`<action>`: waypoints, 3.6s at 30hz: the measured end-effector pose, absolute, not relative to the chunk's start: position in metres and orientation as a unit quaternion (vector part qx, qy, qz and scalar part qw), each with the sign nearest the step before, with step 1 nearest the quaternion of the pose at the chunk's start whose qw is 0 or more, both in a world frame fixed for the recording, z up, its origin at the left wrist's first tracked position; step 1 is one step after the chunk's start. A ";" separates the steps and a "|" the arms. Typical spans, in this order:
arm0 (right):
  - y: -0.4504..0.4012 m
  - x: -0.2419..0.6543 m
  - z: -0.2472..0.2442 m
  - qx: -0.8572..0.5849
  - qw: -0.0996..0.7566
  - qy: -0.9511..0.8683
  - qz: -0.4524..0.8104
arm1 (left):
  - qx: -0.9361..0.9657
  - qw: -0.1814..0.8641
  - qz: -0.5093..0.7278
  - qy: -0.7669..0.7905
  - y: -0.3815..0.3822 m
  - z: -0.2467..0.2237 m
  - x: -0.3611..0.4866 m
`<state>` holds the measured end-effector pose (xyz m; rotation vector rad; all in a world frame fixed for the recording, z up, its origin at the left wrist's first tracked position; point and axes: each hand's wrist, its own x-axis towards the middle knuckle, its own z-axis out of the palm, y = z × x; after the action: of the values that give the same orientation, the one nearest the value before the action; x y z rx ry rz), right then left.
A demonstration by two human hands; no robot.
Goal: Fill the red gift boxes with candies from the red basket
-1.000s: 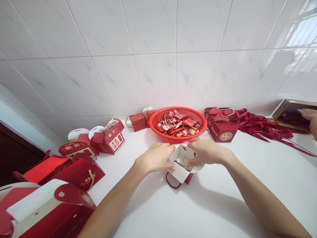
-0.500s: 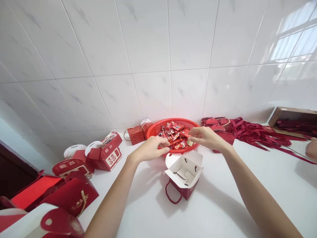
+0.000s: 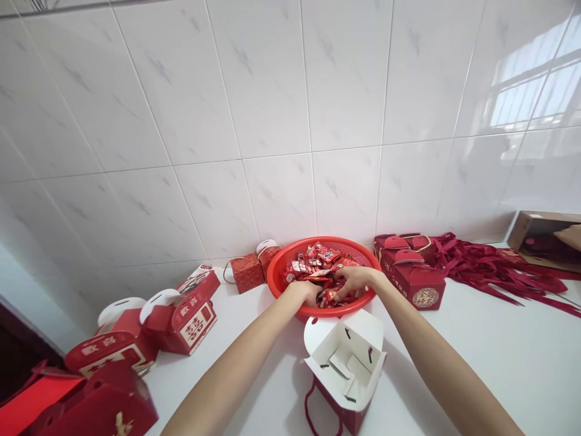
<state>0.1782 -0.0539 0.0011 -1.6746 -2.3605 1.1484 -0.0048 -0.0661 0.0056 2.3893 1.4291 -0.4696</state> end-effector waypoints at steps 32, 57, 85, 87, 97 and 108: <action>-0.044 0.184 -0.018 -0.499 0.493 -0.597 0.390 | 0.724 0.231 0.414 0.501 -0.076 -0.004 -0.012; -0.053 0.185 -0.011 -0.405 0.462 -0.658 0.435 | 0.693 0.368 0.482 0.390 -0.068 -0.009 -0.021; -0.054 0.184 -0.010 -0.364 0.505 -0.612 0.488 | 0.726 0.348 0.413 0.425 -0.066 -0.014 -0.020; -0.053 0.184 -0.011 -0.377 0.507 -0.598 0.493 | 0.722 0.350 0.419 0.426 -0.065 -0.014 -0.021; -0.052 0.185 -0.014 -0.395 0.473 -0.618 0.489 | 0.661 0.432 0.460 0.407 -0.064 -0.014 -0.020; -0.060 0.183 -0.007 -0.356 0.369 -0.664 0.544 | 0.701 0.423 0.439 0.369 -0.067 -0.014 -0.018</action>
<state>0.1825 -0.0603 -0.0067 -0.9150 -1.7045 1.3977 -0.0176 -0.0671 -0.0138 1.7551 0.9231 1.0994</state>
